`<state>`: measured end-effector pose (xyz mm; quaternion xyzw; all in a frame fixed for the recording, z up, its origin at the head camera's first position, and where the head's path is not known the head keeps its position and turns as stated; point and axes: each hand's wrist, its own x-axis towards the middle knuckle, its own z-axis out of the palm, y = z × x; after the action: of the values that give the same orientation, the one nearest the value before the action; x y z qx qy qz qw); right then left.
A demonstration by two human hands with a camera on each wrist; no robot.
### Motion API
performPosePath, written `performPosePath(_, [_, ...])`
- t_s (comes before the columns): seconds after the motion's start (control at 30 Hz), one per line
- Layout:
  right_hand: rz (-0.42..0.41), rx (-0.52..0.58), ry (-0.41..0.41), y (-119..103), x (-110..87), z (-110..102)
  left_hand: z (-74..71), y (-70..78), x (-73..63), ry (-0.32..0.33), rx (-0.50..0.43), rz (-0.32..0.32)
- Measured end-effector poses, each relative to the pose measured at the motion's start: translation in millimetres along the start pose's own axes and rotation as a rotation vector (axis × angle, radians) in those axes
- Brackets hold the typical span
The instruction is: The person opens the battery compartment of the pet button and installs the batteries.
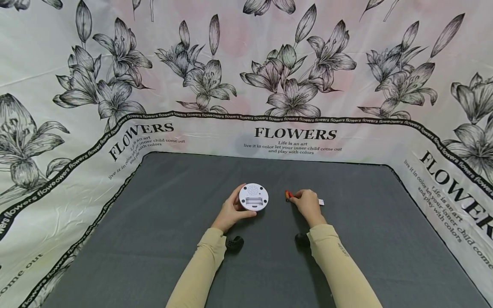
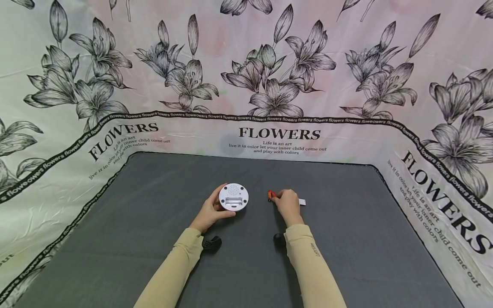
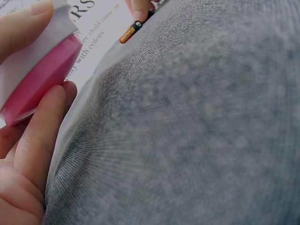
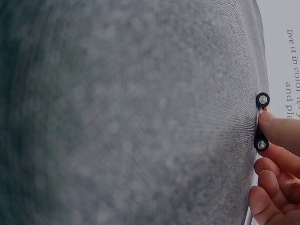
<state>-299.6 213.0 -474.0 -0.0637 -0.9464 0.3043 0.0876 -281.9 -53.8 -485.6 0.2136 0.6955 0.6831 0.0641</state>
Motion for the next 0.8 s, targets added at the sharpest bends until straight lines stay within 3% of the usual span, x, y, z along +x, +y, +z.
performPosePath(0.37, [0.029,0.044,0.013,3.0,-1.7,-0.5,0.3,1.0,-0.3,0.003,-0.006,0.001])
performPosePath(0.8, [-0.029,0.141,0.056,6.7,-5.8,1.3,0.4,0.5,-0.8,0.006,-0.03,-0.006])
